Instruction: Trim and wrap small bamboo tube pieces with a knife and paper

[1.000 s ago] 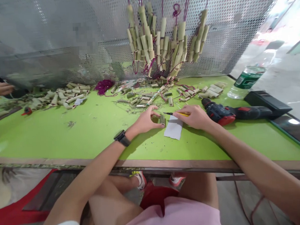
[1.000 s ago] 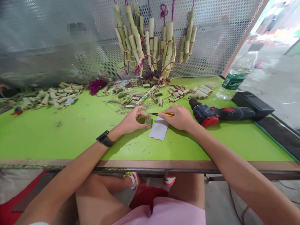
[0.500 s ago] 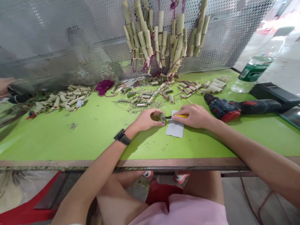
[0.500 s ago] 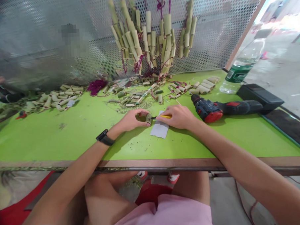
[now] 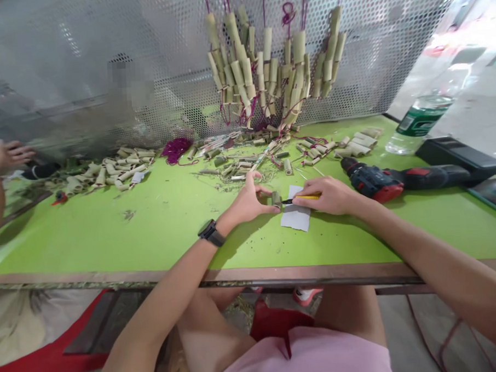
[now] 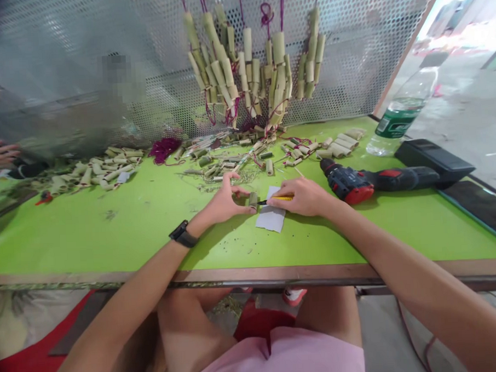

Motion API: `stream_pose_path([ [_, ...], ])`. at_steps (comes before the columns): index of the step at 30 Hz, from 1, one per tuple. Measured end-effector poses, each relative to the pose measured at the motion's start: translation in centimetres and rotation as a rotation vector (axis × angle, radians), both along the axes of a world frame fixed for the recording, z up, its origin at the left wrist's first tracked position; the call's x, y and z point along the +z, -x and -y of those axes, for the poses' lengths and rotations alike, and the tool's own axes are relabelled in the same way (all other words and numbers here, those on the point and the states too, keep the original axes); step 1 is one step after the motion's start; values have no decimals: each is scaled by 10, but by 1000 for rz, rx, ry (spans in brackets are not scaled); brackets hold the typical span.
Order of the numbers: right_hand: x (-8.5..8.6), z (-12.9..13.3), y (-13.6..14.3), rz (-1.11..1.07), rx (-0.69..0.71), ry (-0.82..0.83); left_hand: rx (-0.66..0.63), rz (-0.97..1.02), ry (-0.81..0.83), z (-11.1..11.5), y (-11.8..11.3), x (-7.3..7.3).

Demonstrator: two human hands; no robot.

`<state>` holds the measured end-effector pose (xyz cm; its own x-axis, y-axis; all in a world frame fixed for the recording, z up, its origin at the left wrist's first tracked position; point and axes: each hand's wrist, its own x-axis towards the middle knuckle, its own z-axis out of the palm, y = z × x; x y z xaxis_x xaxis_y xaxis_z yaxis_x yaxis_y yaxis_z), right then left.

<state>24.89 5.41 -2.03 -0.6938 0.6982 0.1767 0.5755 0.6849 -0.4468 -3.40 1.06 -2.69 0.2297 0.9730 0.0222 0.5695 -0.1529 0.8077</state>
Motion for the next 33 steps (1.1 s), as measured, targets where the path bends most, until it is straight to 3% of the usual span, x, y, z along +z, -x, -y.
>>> stream_pose_path([
  [9, 2, 1, 3, 110, -241, -162, 45, -24, -3, 8, -6, 4],
  [21, -4, 1, -2, 7, -241, -214, 36, -32, -33, 6, -7, 3],
  [28, -2, 2, -3, -46, -101, -70, 28, -145, -147, 4, -8, -2],
  [33, 1, 4, -2, 10, -109, -53, 6, -176, -203, 4, -6, -1],
])
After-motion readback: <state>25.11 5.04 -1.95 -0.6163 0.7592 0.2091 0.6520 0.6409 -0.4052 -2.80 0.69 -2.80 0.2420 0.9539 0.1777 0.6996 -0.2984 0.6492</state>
